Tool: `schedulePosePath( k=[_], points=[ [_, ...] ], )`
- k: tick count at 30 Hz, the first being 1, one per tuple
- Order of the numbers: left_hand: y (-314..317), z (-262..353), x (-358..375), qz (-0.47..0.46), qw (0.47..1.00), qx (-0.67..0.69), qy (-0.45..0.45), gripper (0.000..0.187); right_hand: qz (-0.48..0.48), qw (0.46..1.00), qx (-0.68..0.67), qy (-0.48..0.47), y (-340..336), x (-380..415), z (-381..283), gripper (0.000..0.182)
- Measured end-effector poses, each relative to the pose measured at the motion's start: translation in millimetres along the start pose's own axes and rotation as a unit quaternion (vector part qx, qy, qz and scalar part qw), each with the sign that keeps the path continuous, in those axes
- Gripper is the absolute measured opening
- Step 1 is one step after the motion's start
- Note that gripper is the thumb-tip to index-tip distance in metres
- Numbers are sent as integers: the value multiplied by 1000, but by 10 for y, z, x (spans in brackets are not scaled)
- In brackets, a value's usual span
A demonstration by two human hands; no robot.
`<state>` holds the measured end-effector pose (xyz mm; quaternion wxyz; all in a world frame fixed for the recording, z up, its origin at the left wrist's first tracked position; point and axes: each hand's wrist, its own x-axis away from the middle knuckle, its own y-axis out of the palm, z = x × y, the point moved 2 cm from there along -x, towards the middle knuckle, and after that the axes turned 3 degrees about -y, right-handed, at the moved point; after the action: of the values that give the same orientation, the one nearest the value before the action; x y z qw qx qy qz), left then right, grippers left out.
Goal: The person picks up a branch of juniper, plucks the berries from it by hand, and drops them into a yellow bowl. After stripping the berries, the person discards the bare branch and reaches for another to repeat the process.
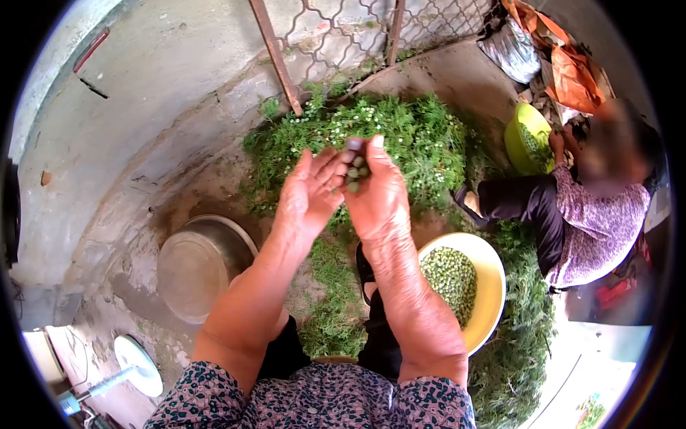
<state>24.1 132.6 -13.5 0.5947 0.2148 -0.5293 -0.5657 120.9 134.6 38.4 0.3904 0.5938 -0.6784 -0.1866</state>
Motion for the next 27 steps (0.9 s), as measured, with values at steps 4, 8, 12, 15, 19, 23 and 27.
schedulePosePath(
  k=[4,8,12,15,19,23,27],
  points=[
    [-6,-8,-1,56,996,76,5,34,-90,996,12,-14,15,-131,224,39],
    [9,63,-12,6,987,154,43,28,-87,995,20,-39,-1,-176,283,42],
    [139,92,82,69,988,135,32,32,-112,991,8,-66,2,-170,252,47],
    [99,75,56,72,989,122,42,37,-100,993,-39,-54,-56,-185,202,49],
    [-31,75,-53,-33,991,132,18,46,-122,987,3,-105,-192,-202,49,51],
    [-35,245,-30,-36,990,124,63,48,-104,958,252,-91,-293,-76,24,41],
    [-118,474,-41,-60,980,166,91,45,-331,659,672,-67,-431,137,389,37]
  ],
)
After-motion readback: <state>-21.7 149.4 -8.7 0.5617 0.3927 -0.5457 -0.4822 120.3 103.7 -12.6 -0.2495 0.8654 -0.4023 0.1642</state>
